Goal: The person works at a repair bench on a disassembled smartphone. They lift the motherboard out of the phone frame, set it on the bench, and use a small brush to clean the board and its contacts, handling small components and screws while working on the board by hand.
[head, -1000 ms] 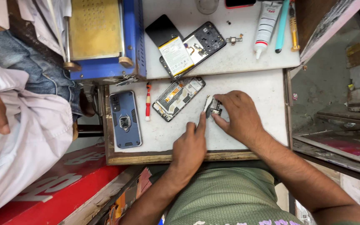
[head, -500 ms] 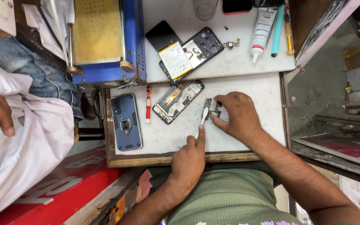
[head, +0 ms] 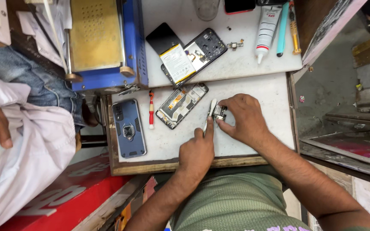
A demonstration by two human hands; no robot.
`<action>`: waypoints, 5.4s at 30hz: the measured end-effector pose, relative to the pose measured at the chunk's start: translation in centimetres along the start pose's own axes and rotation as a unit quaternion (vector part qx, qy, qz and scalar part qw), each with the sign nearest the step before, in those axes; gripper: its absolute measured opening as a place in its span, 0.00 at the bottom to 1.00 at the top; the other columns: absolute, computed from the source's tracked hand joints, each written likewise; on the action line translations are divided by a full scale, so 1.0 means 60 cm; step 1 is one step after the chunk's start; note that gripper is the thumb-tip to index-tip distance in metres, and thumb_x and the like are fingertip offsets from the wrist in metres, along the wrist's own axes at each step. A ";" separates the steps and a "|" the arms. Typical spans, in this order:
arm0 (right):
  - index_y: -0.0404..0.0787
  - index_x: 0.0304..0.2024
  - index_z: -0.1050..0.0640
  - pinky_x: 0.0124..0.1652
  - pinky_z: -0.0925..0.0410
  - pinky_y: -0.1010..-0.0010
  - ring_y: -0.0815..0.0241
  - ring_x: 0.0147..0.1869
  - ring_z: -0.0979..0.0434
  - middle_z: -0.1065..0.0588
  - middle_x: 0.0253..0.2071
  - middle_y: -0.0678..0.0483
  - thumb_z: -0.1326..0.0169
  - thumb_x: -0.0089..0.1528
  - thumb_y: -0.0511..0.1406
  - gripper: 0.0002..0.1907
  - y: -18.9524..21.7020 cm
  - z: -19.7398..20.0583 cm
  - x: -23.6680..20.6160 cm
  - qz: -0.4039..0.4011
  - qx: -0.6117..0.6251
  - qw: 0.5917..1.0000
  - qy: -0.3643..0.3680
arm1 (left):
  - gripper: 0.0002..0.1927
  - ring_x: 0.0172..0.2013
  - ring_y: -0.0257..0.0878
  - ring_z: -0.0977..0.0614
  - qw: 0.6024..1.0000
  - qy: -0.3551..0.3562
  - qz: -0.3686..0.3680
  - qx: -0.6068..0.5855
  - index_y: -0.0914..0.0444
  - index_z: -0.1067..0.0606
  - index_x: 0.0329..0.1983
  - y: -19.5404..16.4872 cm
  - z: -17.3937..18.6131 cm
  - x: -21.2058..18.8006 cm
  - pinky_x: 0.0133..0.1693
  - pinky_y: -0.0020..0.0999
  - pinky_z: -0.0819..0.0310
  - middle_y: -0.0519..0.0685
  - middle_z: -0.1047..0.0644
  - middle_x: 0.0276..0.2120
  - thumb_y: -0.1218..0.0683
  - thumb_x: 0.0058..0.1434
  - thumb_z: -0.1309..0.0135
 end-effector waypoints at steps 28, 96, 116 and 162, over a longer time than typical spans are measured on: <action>0.43 0.44 0.21 0.56 0.39 0.52 0.48 0.55 0.29 0.24 0.41 0.52 0.30 0.50 0.39 0.22 -0.006 -0.006 0.000 -0.030 0.004 0.999 0.013 | 0.32 0.17 0.49 0.19 0.998 0.051 0.002 -0.036 0.60 0.35 0.72 0.018 -0.002 -0.019 0.18 0.45 0.23 0.52 0.23 0.27 0.53 0.62 0.46; 0.46 0.65 0.29 0.60 0.40 0.51 0.48 0.59 0.31 0.26 0.48 0.50 0.29 0.48 0.43 0.43 -0.009 0.003 -0.006 0.018 0.037 0.998 0.036 | 0.33 0.16 0.51 0.20 0.995 0.069 0.014 -0.067 0.58 0.36 0.72 0.017 0.017 -0.002 0.18 0.48 0.23 0.52 0.22 0.24 0.51 0.62 0.48; 0.45 0.57 0.20 0.55 0.37 0.54 0.49 0.53 0.31 0.27 0.43 0.52 0.28 0.43 0.49 0.40 -0.009 0.004 -0.002 0.024 0.021 0.998 0.058 | 0.34 0.16 0.49 0.20 0.994 0.066 0.008 -0.085 0.58 0.37 0.74 0.021 0.008 -0.037 0.19 0.47 0.24 0.51 0.23 0.25 0.52 0.62 0.46; 0.45 0.60 0.25 0.55 0.37 0.54 0.48 0.54 0.32 0.28 0.44 0.49 0.27 0.48 0.44 0.39 -0.003 0.005 -0.002 0.028 0.010 0.999 0.025 | 0.32 0.17 0.50 0.20 0.995 0.065 -0.020 -0.069 0.54 0.38 0.75 0.047 0.001 0.014 0.20 0.48 0.24 0.51 0.22 0.21 0.52 0.66 0.50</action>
Point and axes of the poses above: each hand's wrist, its own x-axis towards the middle knuckle, its own z-axis out of the back of the hand, y = z × x, the point moved 2 cm from there along x, towards the middle knuckle
